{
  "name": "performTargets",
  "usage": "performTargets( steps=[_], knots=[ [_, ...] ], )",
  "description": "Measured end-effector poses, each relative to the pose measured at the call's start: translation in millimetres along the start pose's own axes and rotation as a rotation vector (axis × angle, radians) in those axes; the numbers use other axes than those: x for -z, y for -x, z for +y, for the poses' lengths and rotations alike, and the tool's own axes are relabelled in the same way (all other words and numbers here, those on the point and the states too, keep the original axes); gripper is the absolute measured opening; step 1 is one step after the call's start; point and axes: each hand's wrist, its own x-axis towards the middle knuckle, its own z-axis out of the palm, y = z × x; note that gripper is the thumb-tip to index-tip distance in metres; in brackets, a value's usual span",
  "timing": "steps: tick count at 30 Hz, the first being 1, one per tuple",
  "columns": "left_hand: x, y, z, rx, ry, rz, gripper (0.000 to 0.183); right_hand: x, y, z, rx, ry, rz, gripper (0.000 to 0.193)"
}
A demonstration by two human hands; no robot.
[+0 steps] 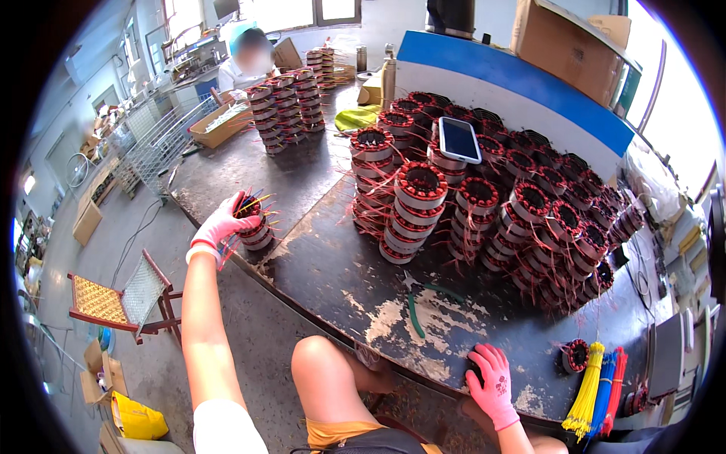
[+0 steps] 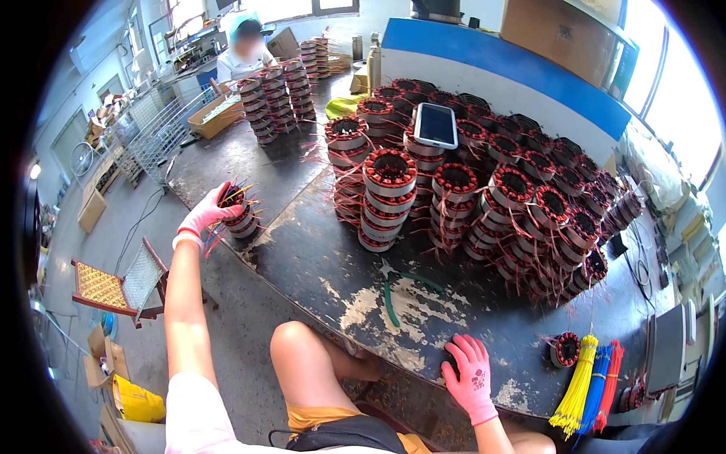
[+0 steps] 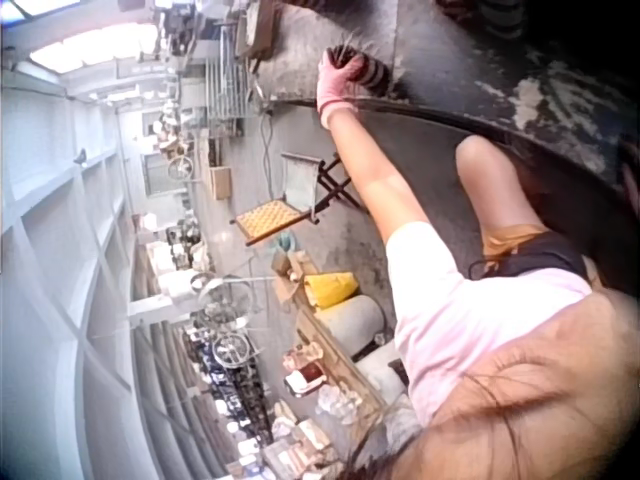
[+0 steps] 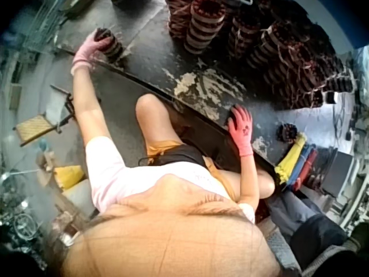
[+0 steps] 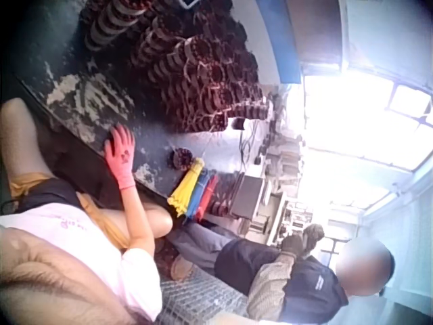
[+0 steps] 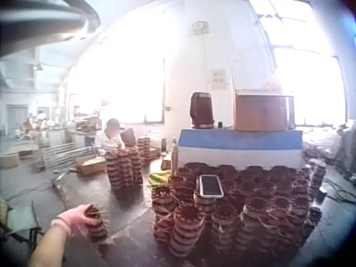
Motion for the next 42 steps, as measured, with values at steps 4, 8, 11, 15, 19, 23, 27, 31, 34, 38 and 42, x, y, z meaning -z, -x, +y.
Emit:
performTargets(
  steps=[4,8,11,15,19,23,27,31,34,38,42],
  knots=[
    [2.3,-11.6,-2.4,-0.161,-0.307,0.306,0.085,12.9,9.2,7.6,0.039,-0.041,0.097,0.034],
    [-29.9,46.3,58.4,-0.373,-0.187,0.509,0.052,83.4,47.8,31.9,-0.127,0.212,0.484,0.029],
    [-63.9,76.4,60.6,-0.552,-0.150,0.429,0.048,116.5,80.4,93.3,-0.336,0.457,0.482,0.053],
    [-170.0,146.4,172.6,-0.626,0.074,0.153,0.048,131.8,97.2,148.7,-0.402,0.562,0.298,0.065],
    [-239.8,197.8,244.4,-0.841,0.019,-0.074,0.049,133.8,97.8,179.6,-0.335,0.628,0.201,0.043],
    [-270.3,244.8,301.7,-1.060,0.050,-0.235,0.048,125.2,72.3,135.9,-0.051,0.483,0.324,0.033],
    [-311.8,286.2,333.9,-1.190,0.204,-0.270,0.050,89.4,47.1,39.4,0.078,0.243,0.203,0.029],
    [-354.2,298.5,322.7,-1.137,0.328,-0.238,0.068,25.4,34.4,12.9,-0.010,-0.071,0.135,0.032],
    [-370.3,297.4,300.3,-0.897,0.359,-0.261,0.071,5.0,23.3,23.5,0.122,-0.153,0.140,0.036],
    [-362.5,284.4,295.3,-0.898,0.101,-0.262,0.066,38.0,21.6,84.4,0.049,-0.081,0.196,0.047],
    [-364.7,283.4,313.3,-0.891,-0.118,-0.205,0.069,56.9,0.3,140.3,0.086,0.131,-0.053,0.057]
  ],
)
